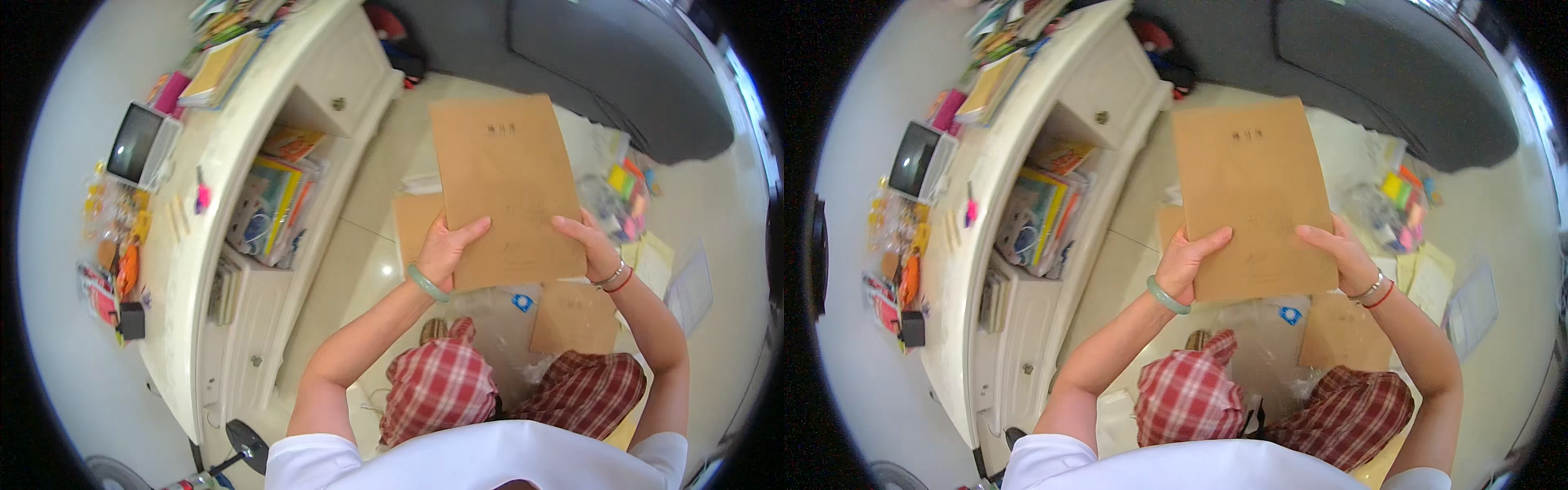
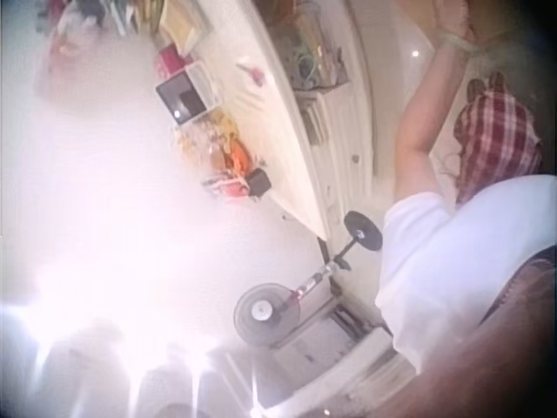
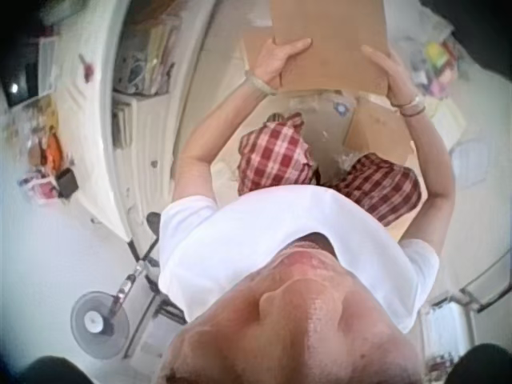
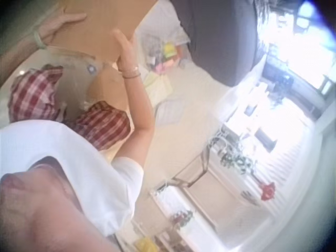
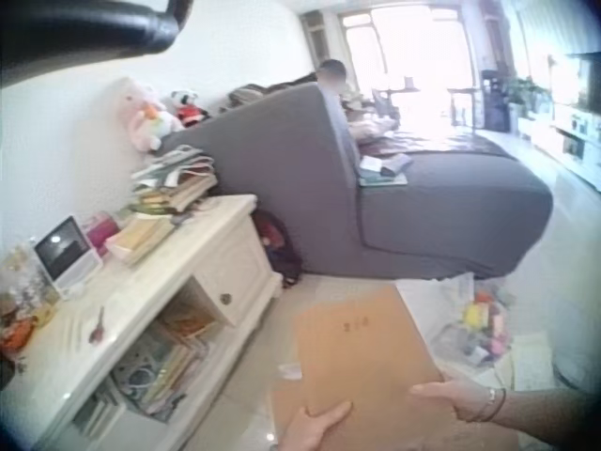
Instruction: The person sits on the floor and organizes various stationery items, including notebooks, sticky notes, and a cat-shaped pouch, into a plastic storage box. They sort through papers and folders, placing selected items into the container before moving it to a shelf.
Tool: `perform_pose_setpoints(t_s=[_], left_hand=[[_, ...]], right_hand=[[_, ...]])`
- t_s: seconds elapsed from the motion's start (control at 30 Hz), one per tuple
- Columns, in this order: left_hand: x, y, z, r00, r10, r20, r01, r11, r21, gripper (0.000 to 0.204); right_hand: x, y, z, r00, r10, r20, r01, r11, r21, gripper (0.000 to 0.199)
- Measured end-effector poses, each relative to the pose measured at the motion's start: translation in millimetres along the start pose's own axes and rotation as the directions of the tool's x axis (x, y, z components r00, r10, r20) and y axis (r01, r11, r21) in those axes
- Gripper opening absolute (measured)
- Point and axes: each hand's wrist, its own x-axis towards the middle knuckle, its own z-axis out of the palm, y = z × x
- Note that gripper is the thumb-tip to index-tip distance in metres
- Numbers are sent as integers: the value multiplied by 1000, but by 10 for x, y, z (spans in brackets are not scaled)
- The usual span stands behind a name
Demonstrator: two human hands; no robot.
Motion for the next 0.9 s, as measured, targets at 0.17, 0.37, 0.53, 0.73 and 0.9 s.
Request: perform_pose_setpoints(t_s=[0.17, 0.37, 0.53, 0.73, 0.9], left_hand=[[-188, 729, -137, 945, 276, -174, -286, 957, -34, 39], [-288, 1577, -327, 826, 513, -233, -505, 858, 95, 37], [-300, 2293, -711, 900, 421, -114, -402, 902, 159, 35], [146, 3782, -2431, 465, 632, -620, -510, 764, 396, 34], [444, 4266, -2567, 407, 431, -806, -357, 887, 294, 48]], right_hand=[[173, -381, 564, 977, 88, 195, -87, 996, -16, 45], [1013, -642, 1313, 984, -164, 75, 167, 986, -30, 28], [1635, -864, 1641, 942, -330, -58, 333, 942, 40, 25], [2093, -1244, 1907, 914, -402, 59, 403, 915, 3, 23], [2395, -1282, 1947, 932, -361, 38, 362, 932, -11, 22]])
